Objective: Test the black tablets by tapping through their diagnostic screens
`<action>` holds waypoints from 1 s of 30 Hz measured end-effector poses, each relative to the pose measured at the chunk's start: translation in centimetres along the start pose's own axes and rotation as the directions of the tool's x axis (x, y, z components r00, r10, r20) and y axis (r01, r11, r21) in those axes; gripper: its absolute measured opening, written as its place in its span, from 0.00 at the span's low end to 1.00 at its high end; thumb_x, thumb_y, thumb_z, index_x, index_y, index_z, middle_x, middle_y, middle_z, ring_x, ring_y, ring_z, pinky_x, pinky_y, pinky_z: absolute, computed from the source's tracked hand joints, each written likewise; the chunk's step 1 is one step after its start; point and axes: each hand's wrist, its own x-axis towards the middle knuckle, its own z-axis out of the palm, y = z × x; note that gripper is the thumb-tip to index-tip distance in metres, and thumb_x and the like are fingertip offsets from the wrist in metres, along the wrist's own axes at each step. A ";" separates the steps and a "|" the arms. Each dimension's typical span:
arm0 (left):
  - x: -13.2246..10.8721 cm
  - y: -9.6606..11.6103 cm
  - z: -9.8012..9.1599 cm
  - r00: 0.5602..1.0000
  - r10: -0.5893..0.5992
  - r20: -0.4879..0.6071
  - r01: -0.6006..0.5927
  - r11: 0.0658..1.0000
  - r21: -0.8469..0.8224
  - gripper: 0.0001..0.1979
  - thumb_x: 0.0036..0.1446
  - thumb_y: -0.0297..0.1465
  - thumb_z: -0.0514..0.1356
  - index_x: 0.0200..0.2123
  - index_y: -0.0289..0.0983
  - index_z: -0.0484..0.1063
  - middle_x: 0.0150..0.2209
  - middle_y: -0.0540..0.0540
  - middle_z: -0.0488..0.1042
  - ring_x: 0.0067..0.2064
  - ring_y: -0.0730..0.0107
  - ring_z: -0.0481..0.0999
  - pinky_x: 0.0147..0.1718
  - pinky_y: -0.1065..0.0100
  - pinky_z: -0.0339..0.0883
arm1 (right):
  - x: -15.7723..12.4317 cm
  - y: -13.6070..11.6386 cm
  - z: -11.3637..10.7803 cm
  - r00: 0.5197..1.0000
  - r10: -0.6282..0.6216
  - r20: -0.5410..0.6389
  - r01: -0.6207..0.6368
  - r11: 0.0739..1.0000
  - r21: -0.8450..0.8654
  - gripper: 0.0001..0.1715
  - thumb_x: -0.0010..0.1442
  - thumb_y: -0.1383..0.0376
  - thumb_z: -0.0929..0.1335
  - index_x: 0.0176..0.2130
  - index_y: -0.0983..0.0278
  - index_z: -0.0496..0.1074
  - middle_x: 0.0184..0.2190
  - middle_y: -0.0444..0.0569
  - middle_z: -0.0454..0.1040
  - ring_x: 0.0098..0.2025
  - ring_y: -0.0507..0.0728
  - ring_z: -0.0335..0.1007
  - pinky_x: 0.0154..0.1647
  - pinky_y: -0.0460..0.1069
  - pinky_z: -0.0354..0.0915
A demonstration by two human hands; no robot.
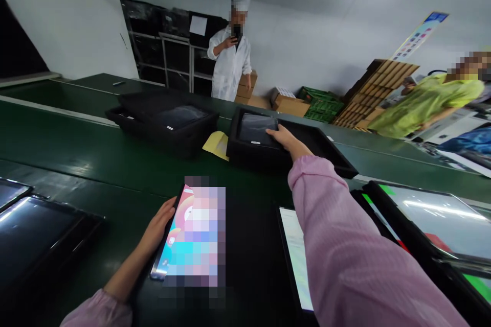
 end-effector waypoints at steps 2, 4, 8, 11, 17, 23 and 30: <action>0.0 0.0 0.0 0.998 0.023 0.062 -0.025 0.999 0.036 0.32 0.60 0.53 0.59 0.60 0.40 0.76 0.68 0.38 0.68 0.68 0.44 0.68 0.64 0.52 0.67 | -0.7 -0.5 0.8 0.999 -0.033 0.001 0.033 0.998 -0.053 0.20 0.67 0.59 0.73 0.55 0.65 0.74 0.58 0.55 0.74 0.61 0.65 0.71 0.64 0.67 0.66; -0.2 0.1 -0.1 0.996 0.027 0.084 -0.034 0.996 0.081 0.32 0.61 0.53 0.58 0.61 0.41 0.76 0.69 0.39 0.66 0.70 0.45 0.65 0.67 0.52 0.63 | -2.6 -1.1 0.9 0.996 -0.087 -0.009 0.085 0.992 -0.094 0.22 0.65 0.62 0.72 0.57 0.65 0.74 0.63 0.57 0.72 0.69 0.67 0.62 0.72 0.70 0.55; -0.4 0.3 0.1 0.997 0.020 0.070 -0.029 0.992 0.120 0.35 0.60 0.55 0.58 0.62 0.40 0.75 0.69 0.39 0.65 0.72 0.47 0.62 0.71 0.53 0.55 | -11.4 -0.2 -2.2 0.983 -0.179 0.023 0.181 0.973 -0.143 0.24 0.63 0.58 0.70 0.57 0.61 0.75 0.64 0.55 0.73 0.73 0.66 0.57 0.75 0.65 0.51; -0.3 0.1 0.3 0.998 0.021 0.060 -0.028 0.993 0.118 0.36 0.62 0.54 0.56 0.65 0.39 0.72 0.70 0.38 0.64 0.71 0.49 0.63 0.71 0.53 0.54 | -20.7 3.3 -7.0 0.993 -0.121 0.000 0.118 0.974 -0.195 0.35 0.62 0.48 0.67 0.62 0.62 0.72 0.61 0.59 0.74 0.64 0.70 0.70 0.67 0.69 0.63; 0.4 -0.6 0.1 0.997 0.058 0.043 -0.067 0.970 0.234 0.39 0.65 0.58 0.51 0.68 0.39 0.69 0.71 0.40 0.63 0.73 0.50 0.59 0.73 0.51 0.46 | -35.3 11.8 -12.1 0.845 0.498 -0.193 -0.532 0.751 -0.390 0.62 0.55 0.34 0.57 0.65 0.80 0.64 0.63 0.75 0.69 0.66 0.78 0.67 0.68 0.72 0.60; 0.1 -0.6 0.6 0.984 0.138 0.115 -0.172 0.910 0.377 0.44 0.68 0.59 0.36 0.70 0.35 0.65 0.72 0.37 0.61 0.74 0.50 0.56 0.73 0.50 0.45 | -38.8 12.8 -11.7 0.802 0.539 -0.258 -0.597 0.729 -0.334 0.60 0.57 0.31 0.58 0.66 0.73 0.65 0.64 0.71 0.69 0.66 0.76 0.66 0.66 0.71 0.62; -2.3 0.2 3.2 0.993 0.098 0.069 -0.117 0.904 0.410 0.46 0.68 0.60 0.36 0.72 0.34 0.61 0.72 0.34 0.60 0.74 0.47 0.56 0.73 0.48 0.46 | -38.2 9.8 -10.8 0.784 0.578 -0.227 -0.621 0.732 -0.281 0.73 0.50 0.25 0.57 0.68 0.79 0.63 0.64 0.74 0.68 0.65 0.82 0.65 0.66 0.75 0.59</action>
